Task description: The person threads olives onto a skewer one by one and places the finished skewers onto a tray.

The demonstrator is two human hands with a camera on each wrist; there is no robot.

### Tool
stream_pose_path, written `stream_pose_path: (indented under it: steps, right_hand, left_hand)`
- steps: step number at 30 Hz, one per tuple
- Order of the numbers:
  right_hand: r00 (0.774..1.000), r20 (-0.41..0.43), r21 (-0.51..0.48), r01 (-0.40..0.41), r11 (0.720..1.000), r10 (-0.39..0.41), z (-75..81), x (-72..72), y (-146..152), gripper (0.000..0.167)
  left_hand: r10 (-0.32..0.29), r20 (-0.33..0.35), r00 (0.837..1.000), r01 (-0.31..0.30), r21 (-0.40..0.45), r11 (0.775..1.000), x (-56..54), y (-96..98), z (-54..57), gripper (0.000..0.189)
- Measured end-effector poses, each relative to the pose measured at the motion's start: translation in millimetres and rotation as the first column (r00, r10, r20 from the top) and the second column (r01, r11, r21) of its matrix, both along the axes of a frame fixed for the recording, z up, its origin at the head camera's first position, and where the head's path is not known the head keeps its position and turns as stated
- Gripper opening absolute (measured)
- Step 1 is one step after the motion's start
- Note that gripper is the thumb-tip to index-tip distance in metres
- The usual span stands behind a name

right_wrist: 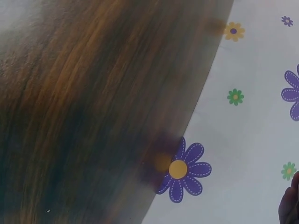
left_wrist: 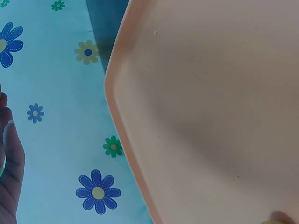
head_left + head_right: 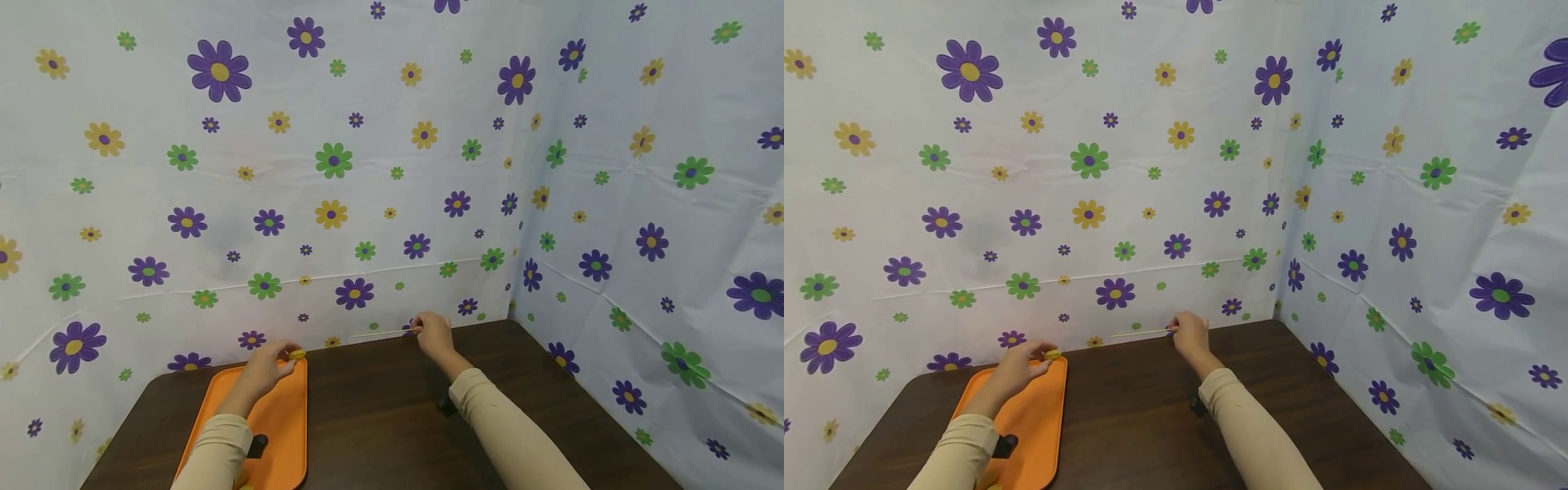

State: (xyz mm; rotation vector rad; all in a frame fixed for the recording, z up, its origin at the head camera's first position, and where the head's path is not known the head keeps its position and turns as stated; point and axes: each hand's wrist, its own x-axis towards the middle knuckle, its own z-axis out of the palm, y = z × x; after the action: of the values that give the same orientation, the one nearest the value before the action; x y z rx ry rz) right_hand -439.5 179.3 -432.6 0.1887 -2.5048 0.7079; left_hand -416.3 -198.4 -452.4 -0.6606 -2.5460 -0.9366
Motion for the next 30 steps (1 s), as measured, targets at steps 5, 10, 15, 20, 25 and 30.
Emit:
stream_pose_path:
  steps: [5, 10, 15, 20, 25, 30]
  right_hand:
    - [1.0, -0.006, -0.002, -0.015, 1.0, 0.015, 0.6, -0.4, -4, 0.013]
    - [0.999, -0.007, -0.018, -0.038, 0.999, 0.038, 0.3, -0.8, -10, 0.014]
    - [0.998, -0.021, -0.022, -0.055, 0.998, 0.054, 0.2, -0.7, -17, 0.016]
    - [0.995, -0.034, -0.018, -0.09, 0.996, 0.089, 1.3, 1.0, -24, 0.016]
    - [0.993, -0.032, -0.02, -0.118, 0.993, 0.117, 2.8, 4.5, -31, 0.016]
    - [0.992, -0.039, -0.003, -0.124, 0.992, 0.124, 5.2, 6.5, -36, 0.015]
  left_hand:
    - [-0.014, -0.02, 1.0, 0.015, 0.009, 1.0, 0.1, 2.6, 0.8, 0.02]
    - [-0.04, -0.005, 0.999, 0.04, 0.015, 0.999, -2.0, 6.1, 2.4, 0.021]
    - [-0.054, 0.007, 0.999, 0.054, 0.013, 0.998, -4.0, 9.6, 2.5, 0.02]
    - [-0.065, 0.006, 0.998, 0.065, 0.037, 0.997, -2.1, 13.8, 4.7, 0.019]
    - [-0.065, 0.032, 0.997, 0.064, 0.049, 0.997, -2.3, 18.4, 4.1, 0.02]
    - [-0.057, 0.053, 0.997, 0.054, 0.058, 0.997, -3.8, 21.3, 2.0, 0.02]
